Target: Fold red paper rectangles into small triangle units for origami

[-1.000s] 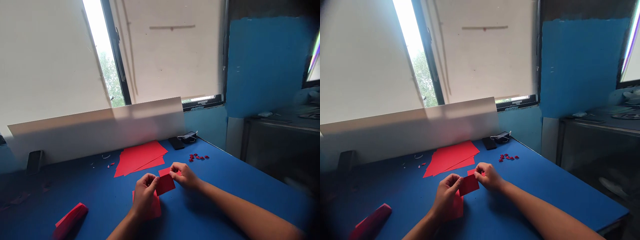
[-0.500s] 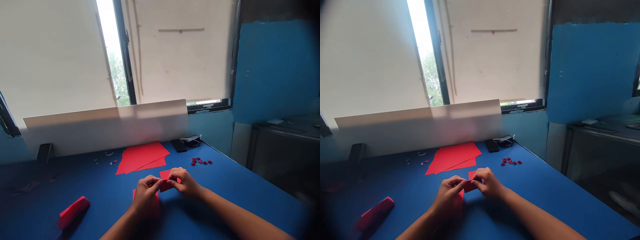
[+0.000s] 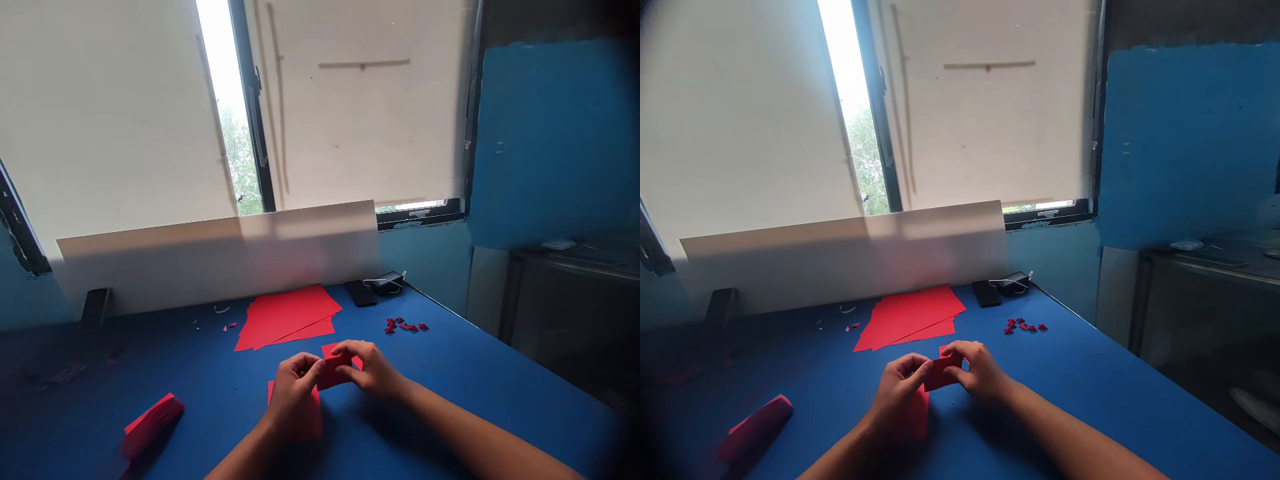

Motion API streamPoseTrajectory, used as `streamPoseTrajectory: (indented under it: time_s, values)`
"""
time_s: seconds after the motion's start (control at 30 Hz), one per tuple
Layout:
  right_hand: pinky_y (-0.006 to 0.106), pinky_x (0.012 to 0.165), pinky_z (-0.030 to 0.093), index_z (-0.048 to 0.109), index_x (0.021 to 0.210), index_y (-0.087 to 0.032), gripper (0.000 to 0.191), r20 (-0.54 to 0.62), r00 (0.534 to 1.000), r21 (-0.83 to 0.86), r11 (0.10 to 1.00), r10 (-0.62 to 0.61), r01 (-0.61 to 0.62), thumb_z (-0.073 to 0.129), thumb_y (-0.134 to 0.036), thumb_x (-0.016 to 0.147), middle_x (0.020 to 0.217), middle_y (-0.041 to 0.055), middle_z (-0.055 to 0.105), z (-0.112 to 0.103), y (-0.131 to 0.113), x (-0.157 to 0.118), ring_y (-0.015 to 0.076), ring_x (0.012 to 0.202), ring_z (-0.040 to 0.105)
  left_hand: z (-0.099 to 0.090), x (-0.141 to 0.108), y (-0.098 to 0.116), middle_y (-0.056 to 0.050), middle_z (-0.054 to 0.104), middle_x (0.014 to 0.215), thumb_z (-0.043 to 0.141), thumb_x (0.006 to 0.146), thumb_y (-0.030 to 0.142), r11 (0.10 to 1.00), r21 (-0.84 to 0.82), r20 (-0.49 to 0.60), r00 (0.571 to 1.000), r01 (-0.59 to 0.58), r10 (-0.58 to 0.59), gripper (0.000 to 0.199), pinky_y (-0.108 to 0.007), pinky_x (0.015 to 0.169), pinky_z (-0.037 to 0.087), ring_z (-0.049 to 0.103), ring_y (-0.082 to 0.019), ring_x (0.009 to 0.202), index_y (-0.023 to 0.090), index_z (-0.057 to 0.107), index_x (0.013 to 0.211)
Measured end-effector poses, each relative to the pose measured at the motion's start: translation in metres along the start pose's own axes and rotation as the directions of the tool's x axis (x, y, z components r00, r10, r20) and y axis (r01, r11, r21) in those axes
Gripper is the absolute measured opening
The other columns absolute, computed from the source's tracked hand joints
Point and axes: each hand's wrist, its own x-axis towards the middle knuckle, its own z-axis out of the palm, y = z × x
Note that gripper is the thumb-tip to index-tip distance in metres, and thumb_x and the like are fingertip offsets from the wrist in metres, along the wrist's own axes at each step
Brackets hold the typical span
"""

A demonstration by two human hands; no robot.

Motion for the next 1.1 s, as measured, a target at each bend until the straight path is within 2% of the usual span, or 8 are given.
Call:
streamPoseTrajectory:
  time_s: [0.13, 0.3, 0.4, 0.6, 0.77, 0.97, 1.03, 1.1]
  values:
    - [0.037, 0.083, 0.045, 0.065, 0.103, -0.021, 0.025, 0.012, 1.0, -0.033, 0.999, 0.018, -0.018, 0.065, -0.017, 0.078, 0.099, 0.0051, 0.072, -0.0018, -0.0014, -0.0002, 0.022, 0.088, 0.065, 0.001, -0.0003, 0.0027, -0.007, 0.067, 0.074, 0.066, 0.073, 0.054, 1.0, -0.026, -0.017, 1.0, 0.007, -0.007, 0.04, -0.029, 0.067, 0.045, 0.06, -0.021, 0.072, 0.014, 0.068, 0.075]
    - [0.036, 0.082, 0.047, 0.056, 0.119, -0.022, 0.049, 0.053, 0.998, -0.034, 0.999, -0.033, 0.035, 0.072, -0.024, 0.073, 0.111, 0.0076, 0.067, -0.0024, -0.0023, -0.0015, 0.0228, 0.093, 0.063, -0.0025, 0.0026, -0.0007, -0.003, 0.062, 0.07, 0.064, 0.076, 0.054, 0.998, -0.054, -0.033, 0.999, 0.015, -0.017, 0.04, -0.025, 0.062, 0.041, 0.055, -0.016, 0.066, 0.014, 0.063, 0.074]
    - [0.034, 0.078, 0.049, 0.056, 0.118, -0.022, 0.043, 0.038, 0.999, 0.01, 1.0, -0.019, 0.019, 0.068, -0.022, 0.076, 0.107, 0.0063, 0.068, -0.0009, -0.0016, -0.0021, 0.0201, 0.086, 0.064, -0.0045, 0.0041, -0.0024, 0.0, 0.056, 0.066, 0.063, 0.077, 0.053, 0.999, -0.053, -0.02, 1.0, 0.006, -0.008, 0.039, -0.023, 0.058, 0.039, 0.05, -0.012, 0.06, 0.014, 0.06, 0.074]
    - [0.03, 0.07, 0.051, 0.061, 0.108, -0.019, 0.028, -0.028, 0.996, 0.134, 0.988, 0.079, -0.074, 0.063, -0.026, 0.081, 0.093, 0.0063, 0.071, -0.0024, 0.0026, 0.0013, 0.02, 0.081, 0.066, 0.001, 0.0007, 0.0034, -0.005, 0.063, 0.086, 0.059, 0.081, 0.052, 0.996, -0.076, 0.052, 0.998, 0.039, -0.035, 0.049, -0.025, 0.056, 0.043, 0.053, -0.013, 0.06, 0.016, 0.056, 0.114]
    - [0.027, 0.058, 0.046, 0.065, 0.092, -0.016, 0.032, -0.006, 0.993, 0.233, 0.965, 0.121, -0.116, 0.056, -0.046, 0.087, 0.08, 0.0061, 0.07, -0.0027, 0.0035, 0.0029, 0.0185, 0.07, 0.064, 0.0029, -0.0011, 0.0046, -0.008, 0.066, 0.089, 0.072, 0.073, 0.038, 0.997, -0.06, 0.112, 0.992, -0.045, 0.051, 0.034, -0.026, 0.067, 0.045, 0.058, -0.017, 0.075, 0.015, 0.068, 0.097]
    - [0.028, 0.061, 0.042, 0.065, 0.084, -0.015, 0.055, 0.012, 1.0, 0.192, 0.981, 0.005, -0.007, 0.052, -0.068, 0.078, 0.08, 0.0066, 0.066, -0.0012, -0.0012, 0.0022, 0.0186, 0.07, 0.058, 0.0015, -0.001, 0.0033, -0.007, 0.066, 0.076, 0.064, 0.079, 0.046, 0.986, -0.152, 0.068, 0.996, 0.064, -0.054, 0.035, -0.024, 0.055, 0.043, 0.058, -0.016, 0.065, 0.012, 0.067, 0.084]
    - [0.03, 0.065, 0.042, 0.063, 0.085, -0.015, 0.054, 0.008, 0.999, 0.176, 0.984, -0.031, 0.029, 0.057, -0.068, 0.075, 0.084, 0.0067, 0.066, -0.001, -0.0022, 0.0023, 0.0193, 0.074, 0.057, 0.0015, -0.0007, 0.0029, -0.008, 0.067, 0.082, 0.065, 0.078, 0.046, 0.975, -0.212, 0.054, 0.997, 0.071, -0.061, 0.035, -0.025, 0.058, 0.045, 0.061, -0.017, 0.068, 0.012, 0.066, 0.086]
    - [0.03, 0.068, 0.042, 0.058, 0.101, -0.017, 0.05, 0.012, 1.0, 0.203, 0.979, -0.02, 0.017, 0.065, -0.059, 0.074, 0.087, 0.0062, 0.067, -0.0002, -0.0024, 0.0019, 0.0191, 0.076, 0.058, 0.0019, -0.0001, 0.002, -0.008, 0.068, 0.082, 0.068, 0.076, 0.043, 0.96, -0.27, 0.022, 0.997, 0.075, -0.072, 0.036, -0.027, 0.061, 0.048, 0.063, -0.018, 0.07, 0.012, 0.062, 0.093]
